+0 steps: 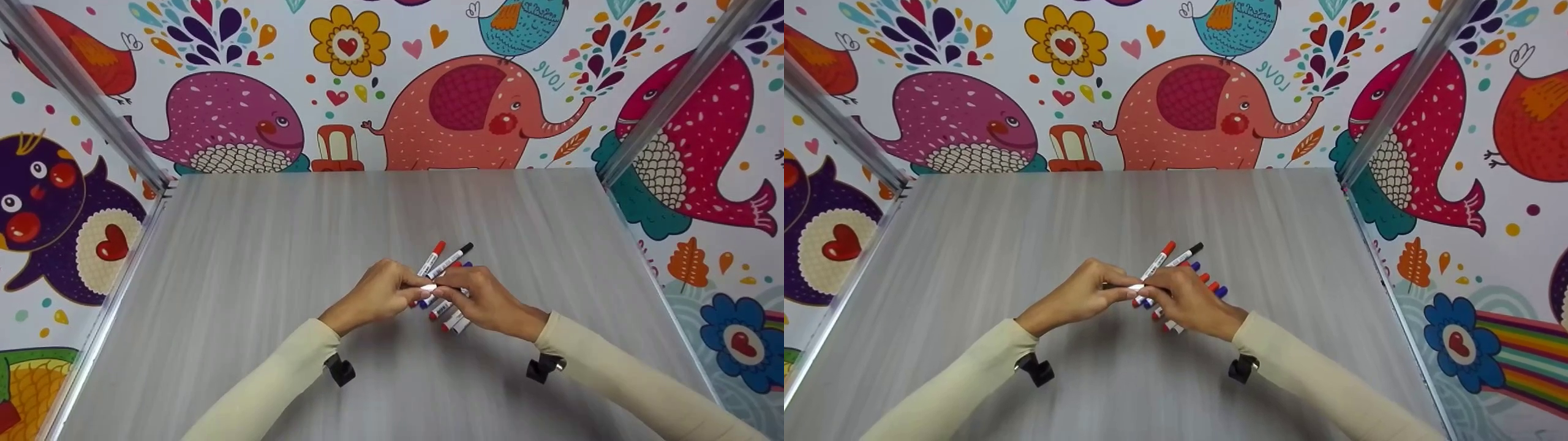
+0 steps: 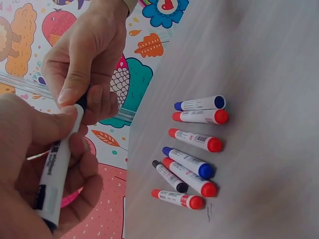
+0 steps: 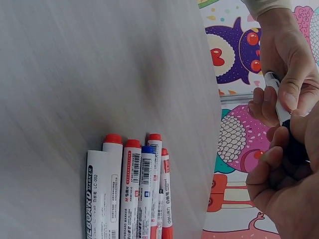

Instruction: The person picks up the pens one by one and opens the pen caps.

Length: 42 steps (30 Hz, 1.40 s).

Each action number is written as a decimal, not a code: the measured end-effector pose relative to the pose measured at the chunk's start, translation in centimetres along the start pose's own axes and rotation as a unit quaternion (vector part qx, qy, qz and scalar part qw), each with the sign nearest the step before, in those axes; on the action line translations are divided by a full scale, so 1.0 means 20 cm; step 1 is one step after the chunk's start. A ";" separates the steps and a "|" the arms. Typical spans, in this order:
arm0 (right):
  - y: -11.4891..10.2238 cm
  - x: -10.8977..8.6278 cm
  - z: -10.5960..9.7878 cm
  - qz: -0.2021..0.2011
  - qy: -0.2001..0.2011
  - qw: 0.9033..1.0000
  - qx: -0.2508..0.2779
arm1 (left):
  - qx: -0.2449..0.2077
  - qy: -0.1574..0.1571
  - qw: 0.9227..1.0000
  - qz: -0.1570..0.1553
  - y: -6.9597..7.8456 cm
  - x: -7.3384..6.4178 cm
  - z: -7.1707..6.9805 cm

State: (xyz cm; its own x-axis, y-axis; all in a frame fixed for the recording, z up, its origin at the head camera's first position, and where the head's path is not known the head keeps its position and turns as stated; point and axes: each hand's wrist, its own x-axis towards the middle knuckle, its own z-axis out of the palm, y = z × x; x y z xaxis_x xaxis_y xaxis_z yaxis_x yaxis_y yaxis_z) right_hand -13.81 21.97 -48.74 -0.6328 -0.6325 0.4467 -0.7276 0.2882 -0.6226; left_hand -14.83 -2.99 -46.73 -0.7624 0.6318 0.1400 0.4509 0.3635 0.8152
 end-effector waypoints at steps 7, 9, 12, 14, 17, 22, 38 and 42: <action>-0.01 0.00 -0.01 -0.013 0.008 1.000 -0.002 | -0.007 -0.011 1.000 -0.009 0.01 0.01 0.00; -0.01 0.00 -0.01 -0.011 0.006 1.000 -0.004 | -0.006 -0.013 1.000 -0.008 0.02 0.01 0.00; -0.01 0.00 -0.01 -0.012 0.004 1.000 -0.008 | -0.004 -0.014 1.000 -0.007 0.02 0.01 -0.01; -0.01 -0.01 -0.01 -0.015 0.003 1.000 -0.012 | -0.004 -0.015 1.000 -0.009 0.02 0.01 -0.01; -0.01 -0.01 0.00 -0.025 0.004 1.000 -0.018 | -0.010 -0.016 1.000 -0.013 0.02 0.00 -0.01; -0.01 -0.02 0.00 -0.039 0.012 0.999 -0.023 | -0.024 -0.019 0.999 -0.021 0.02 0.00 0.00; 0.04 -0.04 -0.11 -0.082 0.043 0.996 -0.005 | -0.121 -0.031 0.991 -0.057 -0.03 -0.05 -0.07; 0.08 -0.07 -0.19 -0.022 0.077 0.997 -0.013 | -0.102 0.013 0.991 -0.081 -0.06 -0.08 -0.14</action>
State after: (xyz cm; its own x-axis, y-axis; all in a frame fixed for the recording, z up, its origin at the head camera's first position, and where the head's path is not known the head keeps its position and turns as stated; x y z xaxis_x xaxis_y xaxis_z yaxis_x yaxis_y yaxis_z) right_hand -15.12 26.03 -47.83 -0.6325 -0.5276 0.5672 -0.7604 0.2832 -0.5845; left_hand -15.35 -6.40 -46.36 -0.8302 0.5574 0.0102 0.2200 0.3107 0.9247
